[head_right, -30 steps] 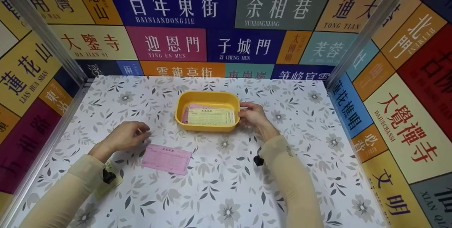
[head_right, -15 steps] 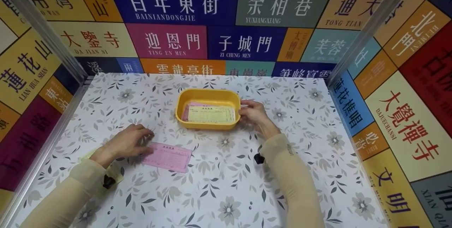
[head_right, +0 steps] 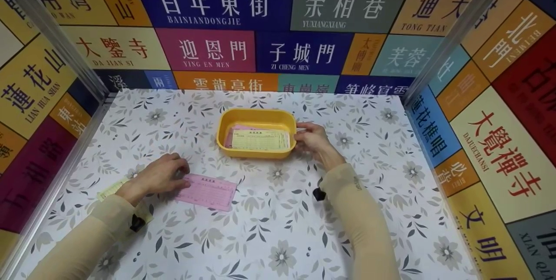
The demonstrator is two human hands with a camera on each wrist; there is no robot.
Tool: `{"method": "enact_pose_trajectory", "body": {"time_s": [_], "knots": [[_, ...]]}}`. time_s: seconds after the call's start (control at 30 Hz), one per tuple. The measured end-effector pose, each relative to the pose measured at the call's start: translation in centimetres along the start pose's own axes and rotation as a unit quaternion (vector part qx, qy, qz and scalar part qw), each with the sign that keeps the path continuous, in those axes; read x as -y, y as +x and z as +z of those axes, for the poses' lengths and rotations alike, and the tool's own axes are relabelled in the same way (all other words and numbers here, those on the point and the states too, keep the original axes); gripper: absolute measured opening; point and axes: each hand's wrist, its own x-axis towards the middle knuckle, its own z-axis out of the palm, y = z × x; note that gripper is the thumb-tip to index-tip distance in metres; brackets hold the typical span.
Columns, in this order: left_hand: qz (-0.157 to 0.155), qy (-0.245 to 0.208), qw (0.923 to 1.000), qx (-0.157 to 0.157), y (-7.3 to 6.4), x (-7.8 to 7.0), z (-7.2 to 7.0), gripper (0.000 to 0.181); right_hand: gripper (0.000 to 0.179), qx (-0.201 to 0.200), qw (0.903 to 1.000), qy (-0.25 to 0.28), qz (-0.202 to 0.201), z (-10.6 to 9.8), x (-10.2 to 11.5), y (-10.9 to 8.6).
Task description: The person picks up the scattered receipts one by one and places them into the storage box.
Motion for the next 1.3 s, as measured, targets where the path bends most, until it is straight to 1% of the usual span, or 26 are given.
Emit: {"method": "enact_pose_trajectory", "body": {"time_s": [0.17,0.3,0.37,0.43,0.57,0.77,0.87,0.97,1.07,1.2,1.3], "knots": [[-0.011,-0.014,0.9998,0.011,0.1,-0.3,0.0,0.024,0.061,0.003,1.0,0.0,-0.009,0.1,0.0,0.1],[0.005,-0.021,0.9997,0.007,0.1,-0.6,0.0,0.019,0.062,0.005,0.9999,0.001,-0.011,0.2,-0.1,0.1],[0.007,-0.037,0.9993,0.007,0.2,-0.7,0.0,0.017,0.062,0.005,0.9999,0.001,-0.013,0.2,-0.1,0.1],[0.0,-0.064,0.9979,0.011,0.2,-0.9,0.0,0.015,0.062,0.006,0.9999,0.002,-0.015,0.2,-0.1,0.1],[-0.023,-0.122,0.992,0.02,0.1,-1.0,0.1,0.014,0.062,0.005,0.9999,-0.003,-0.016,0.1,-0.1,0.0],[-0.014,-0.181,0.9831,0.023,-0.1,-0.9,-0.1,0.01,0.063,-0.001,0.9999,-0.015,-0.006,0.0,0.1,-0.1],[-0.019,-0.202,0.979,0.021,-0.1,-0.9,-0.5,0.017,0.064,-0.005,0.9998,-0.02,0.001,0.0,0.1,-0.2],[-0.037,-0.225,0.9734,0.022,-0.2,-1.0,-1.1,0.023,0.064,-0.005,0.9998,-0.021,0.005,-0.1,0.1,-0.1],[-0.031,-0.234,0.9718,0.008,-0.3,-1.1,-1.6,0.027,0.063,-0.002,0.9998,-0.018,0.001,-0.1,0.0,0.0],[-0.005,-0.249,0.9683,-0.02,-0.5,-1.2,-2.3,0.028,0.061,-0.004,0.9998,-0.018,0.0,0.0,-0.1,0.0],[-0.009,-0.281,0.9591,-0.029,-0.5,-1.4,-3.1,0.028,0.062,-0.005,0.9998,-0.021,0.001,0.1,0.1,0.1]]}}
